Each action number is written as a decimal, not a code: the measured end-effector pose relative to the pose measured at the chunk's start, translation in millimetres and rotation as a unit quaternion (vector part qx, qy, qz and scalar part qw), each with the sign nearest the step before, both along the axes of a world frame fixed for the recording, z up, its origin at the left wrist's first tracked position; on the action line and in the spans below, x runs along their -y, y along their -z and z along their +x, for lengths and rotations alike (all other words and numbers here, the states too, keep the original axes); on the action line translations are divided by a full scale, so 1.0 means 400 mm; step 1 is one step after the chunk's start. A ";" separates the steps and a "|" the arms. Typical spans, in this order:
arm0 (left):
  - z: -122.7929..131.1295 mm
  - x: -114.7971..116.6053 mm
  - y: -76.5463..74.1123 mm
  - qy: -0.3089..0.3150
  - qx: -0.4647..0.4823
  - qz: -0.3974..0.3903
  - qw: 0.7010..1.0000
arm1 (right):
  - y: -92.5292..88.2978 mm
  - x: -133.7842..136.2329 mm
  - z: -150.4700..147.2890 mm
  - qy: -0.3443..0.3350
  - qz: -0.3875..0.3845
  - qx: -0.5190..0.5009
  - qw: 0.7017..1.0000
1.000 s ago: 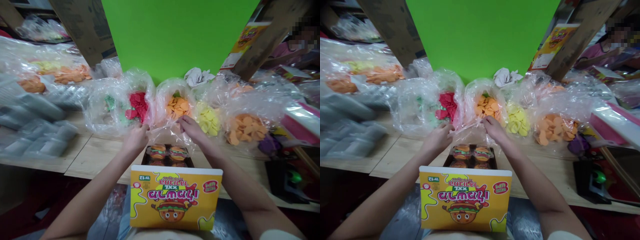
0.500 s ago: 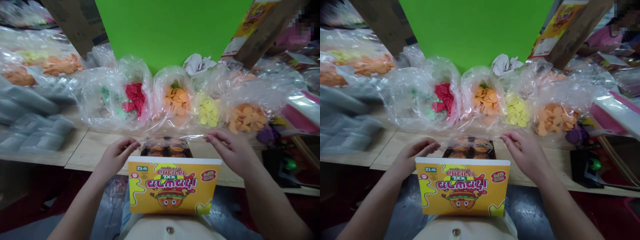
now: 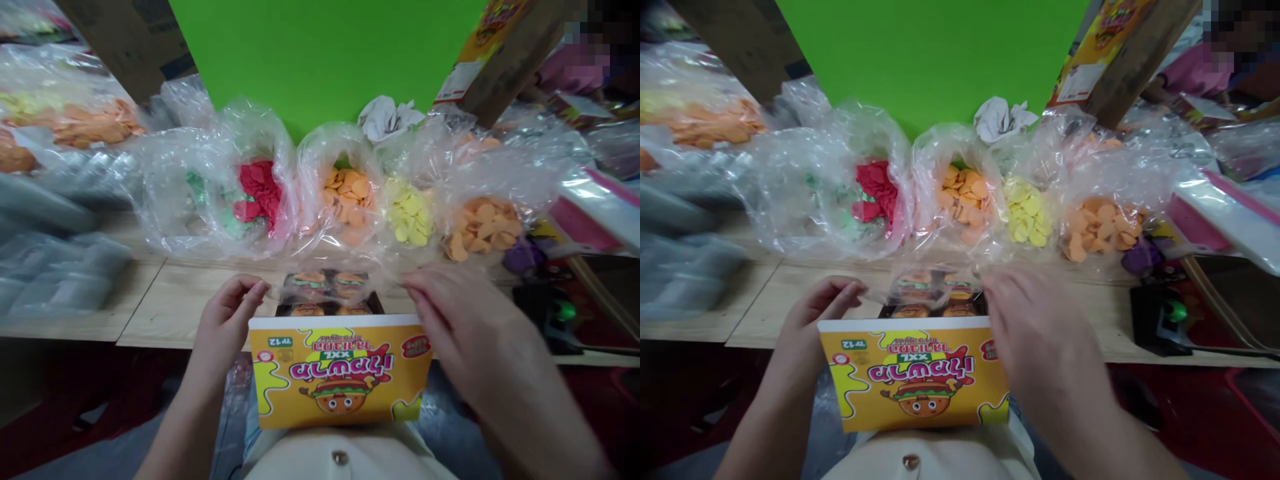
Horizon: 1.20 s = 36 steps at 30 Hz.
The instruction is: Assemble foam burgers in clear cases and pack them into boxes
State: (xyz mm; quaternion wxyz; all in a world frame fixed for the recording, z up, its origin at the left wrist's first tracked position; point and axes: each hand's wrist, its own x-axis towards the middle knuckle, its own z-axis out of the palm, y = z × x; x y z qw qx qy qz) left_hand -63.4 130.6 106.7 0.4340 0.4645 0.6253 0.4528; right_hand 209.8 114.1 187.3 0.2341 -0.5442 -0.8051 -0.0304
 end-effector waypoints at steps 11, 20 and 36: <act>0.061 0.016 0.029 -0.022 -0.293 0.245 0.924 | 0.229 -0.056 -0.048 -0.017 0.082 -0.073 0.994; -0.053 0.168 0.053 0.220 -0.306 0.353 0.857 | 0.250 0.160 0.116 -0.116 0.049 -0.050 0.991; -0.052 0.320 0.215 0.175 -0.190 0.107 0.960 | 0.401 0.311 0.110 0.034 -0.071 -0.241 0.967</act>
